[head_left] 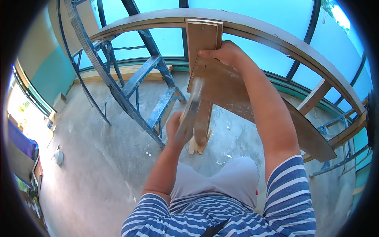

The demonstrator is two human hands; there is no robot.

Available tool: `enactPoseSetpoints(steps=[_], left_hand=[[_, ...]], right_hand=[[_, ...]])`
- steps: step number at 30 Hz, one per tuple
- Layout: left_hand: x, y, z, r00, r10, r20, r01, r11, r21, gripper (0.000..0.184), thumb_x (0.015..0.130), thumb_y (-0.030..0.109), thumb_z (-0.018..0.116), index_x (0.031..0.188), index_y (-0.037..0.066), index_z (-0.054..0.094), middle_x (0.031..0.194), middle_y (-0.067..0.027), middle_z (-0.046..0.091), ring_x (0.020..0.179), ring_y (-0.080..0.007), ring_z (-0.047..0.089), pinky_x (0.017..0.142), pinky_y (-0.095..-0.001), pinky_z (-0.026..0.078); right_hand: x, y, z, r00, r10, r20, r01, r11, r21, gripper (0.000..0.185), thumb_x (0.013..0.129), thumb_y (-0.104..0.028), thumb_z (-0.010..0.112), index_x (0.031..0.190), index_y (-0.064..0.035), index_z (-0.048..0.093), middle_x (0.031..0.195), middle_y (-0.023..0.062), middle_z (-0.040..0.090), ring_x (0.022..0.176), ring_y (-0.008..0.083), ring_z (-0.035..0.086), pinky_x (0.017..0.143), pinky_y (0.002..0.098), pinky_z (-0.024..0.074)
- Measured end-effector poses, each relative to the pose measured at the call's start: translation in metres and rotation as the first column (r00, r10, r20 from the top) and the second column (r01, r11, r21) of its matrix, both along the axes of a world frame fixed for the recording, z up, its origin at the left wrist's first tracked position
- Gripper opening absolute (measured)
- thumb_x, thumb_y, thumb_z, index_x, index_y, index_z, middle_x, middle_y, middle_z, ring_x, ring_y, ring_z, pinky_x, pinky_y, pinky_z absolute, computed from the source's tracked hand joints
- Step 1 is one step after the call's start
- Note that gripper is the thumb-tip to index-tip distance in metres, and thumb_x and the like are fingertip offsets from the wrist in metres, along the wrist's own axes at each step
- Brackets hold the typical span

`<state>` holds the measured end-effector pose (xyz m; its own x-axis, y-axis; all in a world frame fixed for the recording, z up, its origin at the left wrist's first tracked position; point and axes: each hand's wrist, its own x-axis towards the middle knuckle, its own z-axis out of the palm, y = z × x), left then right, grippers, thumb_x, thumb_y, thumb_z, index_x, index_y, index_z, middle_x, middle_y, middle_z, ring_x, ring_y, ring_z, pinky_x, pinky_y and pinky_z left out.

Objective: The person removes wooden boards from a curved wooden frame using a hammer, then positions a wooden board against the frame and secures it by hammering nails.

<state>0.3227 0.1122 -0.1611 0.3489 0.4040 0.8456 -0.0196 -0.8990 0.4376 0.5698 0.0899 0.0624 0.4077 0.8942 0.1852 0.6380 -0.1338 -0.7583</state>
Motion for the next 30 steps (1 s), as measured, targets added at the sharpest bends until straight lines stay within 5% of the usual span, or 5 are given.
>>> enactPoseSetpoints(steps=[12,14,20,25,30], left_hand=[[0.0,0.001,-0.012,0.985,-0.113,0.129,0.144,0.953,-0.265,0.027,0.089,0.016,0.068,0.109,-0.002,0.063,0.092,-0.0236,0.066,0.082,-0.041,0.065,0.071,-0.0429,0.053],[0.017,0.004,0.019,0.971,0.222,-0.093,-0.229,0.97,-0.076,0.021,0.085,0.011,0.07,0.102,0.0,0.066,0.09,-0.0201,0.068,0.085,-0.0314,0.069,0.074,-0.0408,0.053],[0.006,0.017,-0.022,0.994,-0.086,0.069,0.091,0.993,-0.072,0.032,0.086,0.011,0.067,0.115,0.0,0.06,0.09,-0.0236,0.066,0.082,-0.0429,0.065,0.075,-0.0456,0.053],[0.011,0.011,0.011,0.971,0.183,-0.156,-0.196,0.978,-0.076,0.03,0.083,0.007,0.069,0.111,0.002,0.061,0.092,-0.0202,0.068,0.08,-0.0353,0.068,0.071,-0.0386,0.053],[0.009,0.017,-0.014,0.988,-0.089,0.125,0.092,0.996,-0.017,0.027,0.087,0.018,0.066,0.107,0.0,0.059,0.087,-0.0199,0.065,0.076,-0.0378,0.064,0.069,-0.0403,0.053]], right_hand=[[0.001,0.0,-0.003,0.998,0.015,-0.068,-0.014,1.0,0.007,0.067,0.07,-0.05,0.086,0.115,-0.003,0.073,0.116,0.0141,0.071,0.108,0.0256,0.066,0.095,0.0371,0.0485],[0.001,0.0,-0.004,0.993,0.043,-0.111,-0.044,0.999,-0.008,0.067,0.07,-0.05,0.086,0.115,-0.0032,0.072,0.115,0.0137,0.071,0.107,0.0259,0.067,0.095,0.037,0.0487],[0.004,0.003,-0.005,0.999,0.016,-0.048,-0.014,0.999,0.039,0.067,0.07,-0.05,0.086,0.115,-0.0041,0.073,0.113,0.0136,0.072,0.103,0.0262,0.068,0.094,0.0362,0.0497],[0.002,0.002,0.005,0.998,0.023,-0.05,-0.022,1.0,0.017,0.065,0.07,-0.049,0.087,0.115,-0.003,0.073,0.112,0.0138,0.072,0.102,0.0255,0.067,0.091,0.0368,0.05],[0.005,0.004,-0.007,0.994,0.028,-0.105,-0.027,0.999,0.019,0.065,0.069,-0.048,0.088,0.114,-0.003,0.073,0.112,0.0142,0.072,0.102,0.0256,0.067,0.09,0.0366,0.0504]])
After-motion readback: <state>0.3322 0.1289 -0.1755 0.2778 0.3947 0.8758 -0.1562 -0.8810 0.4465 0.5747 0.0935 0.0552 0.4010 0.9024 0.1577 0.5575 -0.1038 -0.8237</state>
